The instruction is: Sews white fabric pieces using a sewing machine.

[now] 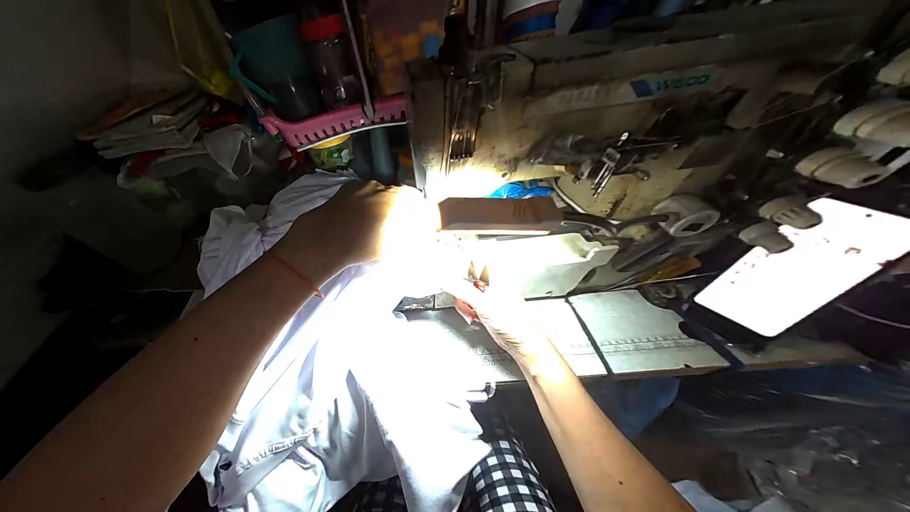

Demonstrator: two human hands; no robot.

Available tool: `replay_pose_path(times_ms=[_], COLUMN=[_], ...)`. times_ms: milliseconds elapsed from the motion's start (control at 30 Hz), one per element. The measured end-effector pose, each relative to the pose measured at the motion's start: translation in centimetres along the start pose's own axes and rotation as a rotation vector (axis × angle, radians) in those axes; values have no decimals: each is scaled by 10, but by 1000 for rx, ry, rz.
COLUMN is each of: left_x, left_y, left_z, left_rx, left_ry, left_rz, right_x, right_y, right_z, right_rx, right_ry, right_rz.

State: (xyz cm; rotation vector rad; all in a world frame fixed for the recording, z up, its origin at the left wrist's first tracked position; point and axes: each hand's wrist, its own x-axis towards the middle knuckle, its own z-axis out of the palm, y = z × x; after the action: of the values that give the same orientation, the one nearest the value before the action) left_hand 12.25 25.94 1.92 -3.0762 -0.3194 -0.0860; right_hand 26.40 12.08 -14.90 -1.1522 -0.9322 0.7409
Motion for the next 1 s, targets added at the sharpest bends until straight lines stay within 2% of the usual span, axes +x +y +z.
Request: replay_pose_path(times_ms=[100, 200, 267, 400, 433, 533, 567, 667, 700, 733, 833, 900, 1000], left_x=[1, -2, 0, 2, 0, -4, -4, 1, 3, 4, 4, 8, 4], left_y=[9, 5, 1, 24, 23, 4, 3, 19, 21, 20, 4, -1, 1], left_z=[-15, -4, 2, -23, -21, 3, 2, -24, -27, -26, -9, -7, -12], left_rx=[7, 103, 132, -35, -21, 81, 63, -123, -141, -124, 2, 23, -130], left_ry=[-96, 105, 147, -161, -118, 208, 200, -159, -227, -223, -65, -85, -134], left_rz=[23, 80, 61, -44, -22, 102, 107, 49, 32, 29, -16, -66, 33], right_x=[-2, -4, -2, 0, -2, -4, -4, -1, 1, 2, -3, -4, -4], right_y=[-1, -3, -3, -1, -1, 0, 0, 2, 2, 1, -1, -1, -1], right_z=[-2, -2, -1, -2, -4, -4, -5, -6, -5, -5, -6, -6, -7], right_rx=[-20, -33, -26, -9, -30, -48, -52, -58, -56, -53, -84, -76, -75], right_ry=[-14, -21, -20, -31, -35, -32, -35, -58, -60, -57, -50, -53, -53], right_rz=[-2, -13, -8, -23, -20, -23, -26, -53, -56, -42, -20, -19, -5])
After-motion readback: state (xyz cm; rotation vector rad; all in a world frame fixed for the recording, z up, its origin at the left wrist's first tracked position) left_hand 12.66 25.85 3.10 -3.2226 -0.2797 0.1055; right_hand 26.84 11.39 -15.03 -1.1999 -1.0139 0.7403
